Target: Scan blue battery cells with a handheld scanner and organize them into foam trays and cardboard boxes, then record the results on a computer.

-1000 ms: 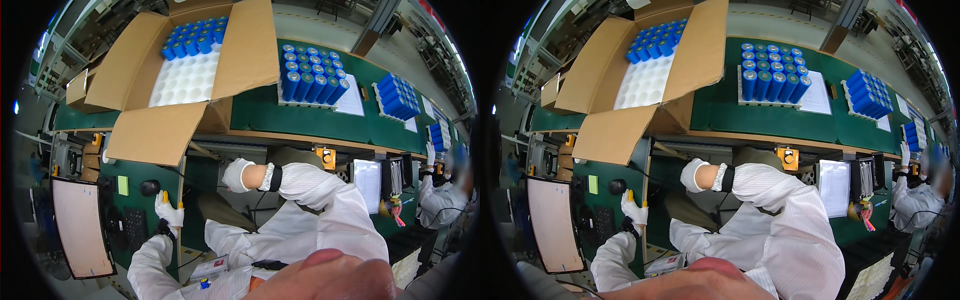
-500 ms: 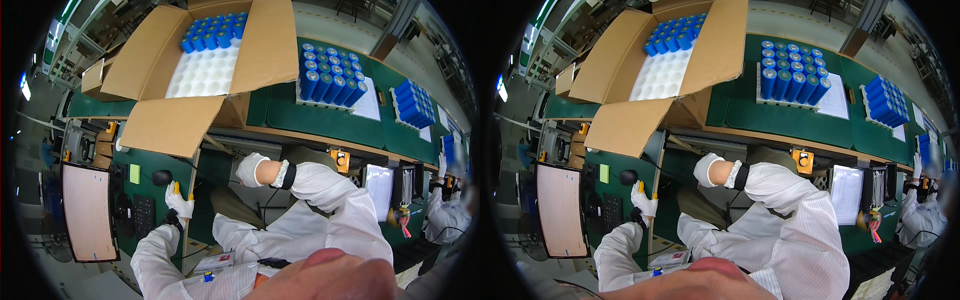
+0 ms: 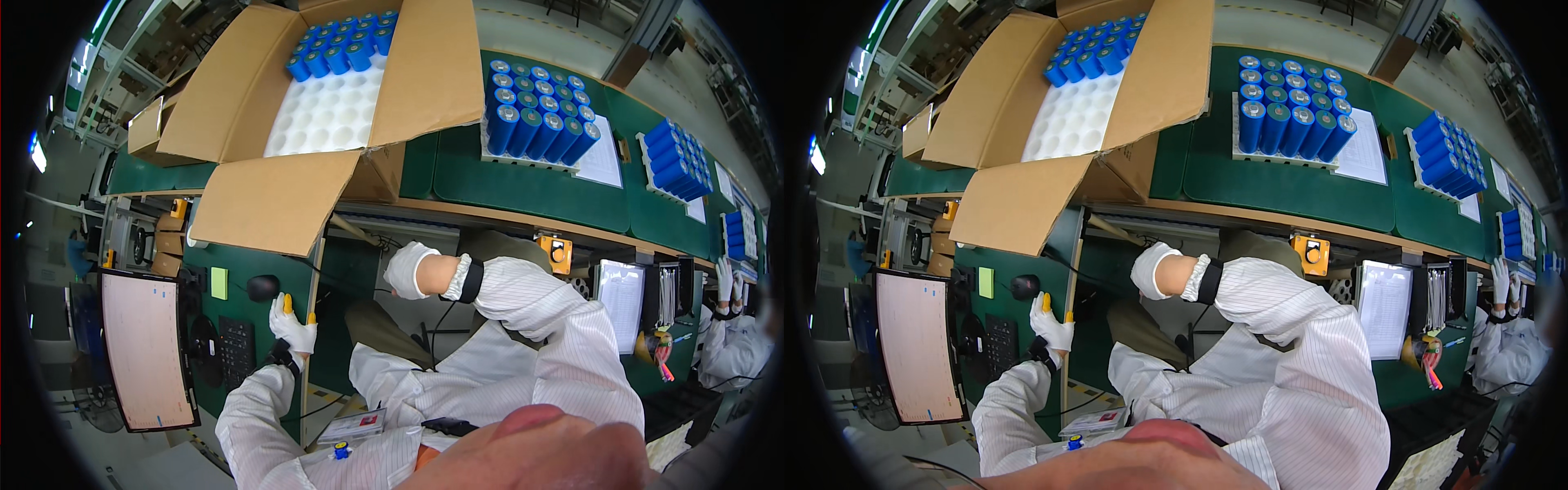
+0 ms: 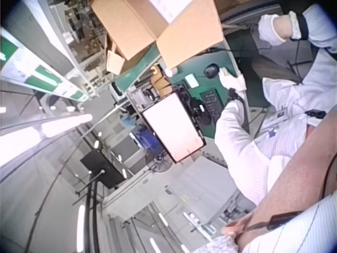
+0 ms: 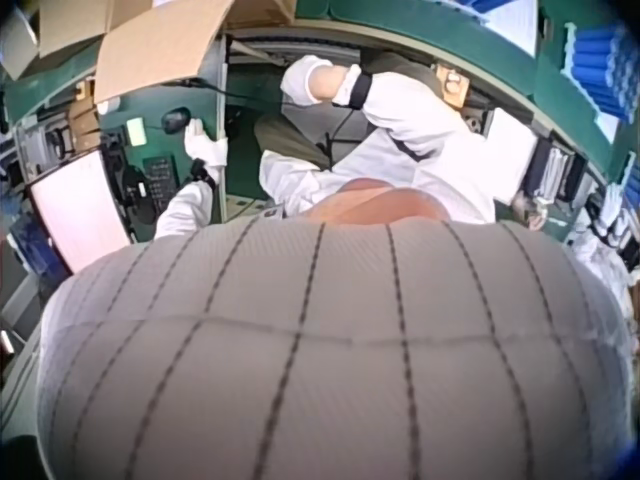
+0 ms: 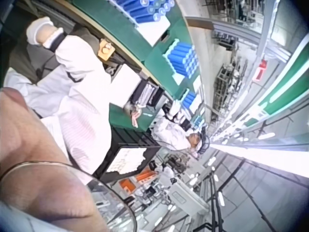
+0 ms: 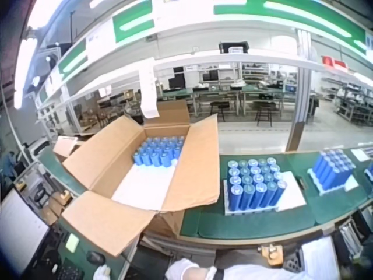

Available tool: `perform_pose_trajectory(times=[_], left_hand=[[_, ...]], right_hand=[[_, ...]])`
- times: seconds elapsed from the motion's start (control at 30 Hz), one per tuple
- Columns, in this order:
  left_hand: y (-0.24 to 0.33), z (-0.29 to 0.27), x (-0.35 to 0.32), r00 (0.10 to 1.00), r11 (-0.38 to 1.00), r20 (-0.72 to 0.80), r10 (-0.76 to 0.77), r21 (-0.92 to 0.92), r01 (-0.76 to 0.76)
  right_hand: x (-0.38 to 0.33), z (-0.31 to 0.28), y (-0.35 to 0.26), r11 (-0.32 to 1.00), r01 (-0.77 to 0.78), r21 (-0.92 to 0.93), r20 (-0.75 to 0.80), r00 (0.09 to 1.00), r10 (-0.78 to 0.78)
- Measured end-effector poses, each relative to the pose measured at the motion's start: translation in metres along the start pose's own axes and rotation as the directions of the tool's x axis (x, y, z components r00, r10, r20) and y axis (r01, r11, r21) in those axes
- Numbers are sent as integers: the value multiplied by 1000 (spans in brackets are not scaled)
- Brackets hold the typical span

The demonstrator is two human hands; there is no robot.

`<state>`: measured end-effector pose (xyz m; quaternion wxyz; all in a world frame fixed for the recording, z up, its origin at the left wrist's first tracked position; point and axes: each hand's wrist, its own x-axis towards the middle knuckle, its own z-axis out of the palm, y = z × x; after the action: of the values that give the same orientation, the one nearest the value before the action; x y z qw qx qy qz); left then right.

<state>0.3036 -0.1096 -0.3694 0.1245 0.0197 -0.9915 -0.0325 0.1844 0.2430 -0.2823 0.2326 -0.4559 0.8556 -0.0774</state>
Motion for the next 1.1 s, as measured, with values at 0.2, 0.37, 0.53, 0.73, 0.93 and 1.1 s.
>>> perform_pose_trajectory(times=[0.2, 0.37, 0.53, 0.73, 0.93, 1.1], left_hand=[[3, -2, 1, 999, 999, -13, 34, 21, -34], [2, -1, 0, 1000, 1000, -20, 21, 3, -21], [4, -3, 1, 1000, 999, 1, 28, 25, -28], [0, 1, -1, 999, 999, -14, 43, 17, -42], [0, 3, 0, 998, 998, -28, 62, 28, -61], [-3, 4, -2, 999, 999, -28, 37, 5, -37]], right_hand=[[-1, -4, 0, 1000, 1, -5, 3, 1000, -1], [-2, -5, 1, 1000, -9, 29, -6, 1000, 9], [-1, 0, 5, 1000, -9, 28, -33, 999, 10], [-2, -3, 4, 999, -18, 35, -37, 999, 19], [-2, -2, 6, 997, -20, 68, -31, 999, 23], [-1, -3, 5, 998, -30, 47, -19, 999, 31]])
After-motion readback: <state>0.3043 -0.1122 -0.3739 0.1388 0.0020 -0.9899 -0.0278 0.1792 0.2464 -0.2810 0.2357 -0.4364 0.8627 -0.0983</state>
